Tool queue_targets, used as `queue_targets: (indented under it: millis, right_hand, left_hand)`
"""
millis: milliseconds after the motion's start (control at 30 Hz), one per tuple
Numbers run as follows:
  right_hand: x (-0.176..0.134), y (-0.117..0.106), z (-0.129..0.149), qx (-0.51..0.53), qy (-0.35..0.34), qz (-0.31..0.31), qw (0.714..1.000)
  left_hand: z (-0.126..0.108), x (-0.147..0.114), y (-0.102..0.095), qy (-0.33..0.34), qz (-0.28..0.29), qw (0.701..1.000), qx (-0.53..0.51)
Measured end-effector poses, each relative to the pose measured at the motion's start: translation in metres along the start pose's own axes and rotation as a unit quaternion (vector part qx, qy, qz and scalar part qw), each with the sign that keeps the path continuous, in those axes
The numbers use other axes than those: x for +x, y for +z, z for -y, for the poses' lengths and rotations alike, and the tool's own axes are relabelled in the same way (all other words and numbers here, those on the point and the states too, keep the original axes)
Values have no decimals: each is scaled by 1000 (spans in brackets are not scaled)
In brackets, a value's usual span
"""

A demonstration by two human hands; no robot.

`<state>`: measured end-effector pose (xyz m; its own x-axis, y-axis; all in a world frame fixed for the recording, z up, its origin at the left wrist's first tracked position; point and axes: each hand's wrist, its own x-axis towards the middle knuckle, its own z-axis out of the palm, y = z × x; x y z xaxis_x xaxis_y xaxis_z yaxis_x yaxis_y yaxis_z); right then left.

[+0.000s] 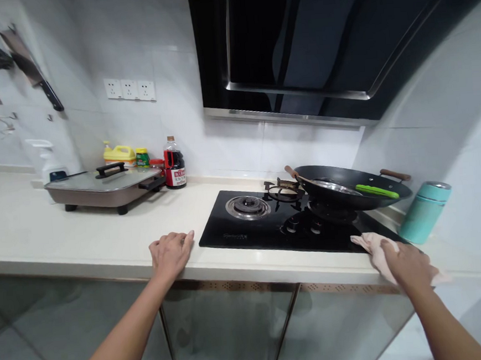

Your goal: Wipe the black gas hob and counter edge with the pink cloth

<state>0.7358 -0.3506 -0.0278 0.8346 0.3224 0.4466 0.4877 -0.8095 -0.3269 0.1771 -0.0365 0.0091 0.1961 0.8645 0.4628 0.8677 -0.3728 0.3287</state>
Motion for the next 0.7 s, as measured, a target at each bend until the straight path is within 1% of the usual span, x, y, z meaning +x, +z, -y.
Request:
queue_targets:
  millis: [67,100,133,200,233,267,333,367,433,500,533,633,700]
  right_hand:
    - [-10,4,4,21,41,-1,999]
    - [-20,7,10,42,43,-7,998]
    - [-34,12,19,68,27,-29,997]
    - [-67,23,44,134,-33,-113,984]
    - [-87,29,60,174,-72,-175,966]
    - [-107,35,78,213,-113,-237,941]
    - [-147,44,119,273,-185,-314,890]
    - [-166,47,141,294,-202,-347,868]
    - [-202,50,182,323,-230,-348,849]
    - [-235,52,218,353,-266,-317,839]
    - [-250,54,232,368,-296,-295,830]
    - [-286,63,262,378,-422,-227,792]
    - [-296,69,271,355,-488,-211,769]
  left_hand:
    - [-1,0,1,0,-3,1000,6]
    - [-2,0,2,0,-7,1000,9]
    - [-3,1,2,0,-11,1000,11]
    - [-4,1,4,4,-17,1000,11]
    - [-4,0,4,6,-19,1000,10]
    - [-4,0,4,9,-23,1000,9]
    - [-4,0,5,11,-32,999,8]
    - [-4,0,5,12,-36,999,8]
    - [-4,-1,5,15,-37,999,10]
    - [-3,-1,5,18,-35,999,14]
    - [-4,-1,4,20,-37,999,16]
    - [-3,-1,4,20,-48,998,23]
    - [-2,-1,4,16,-51,998,25]
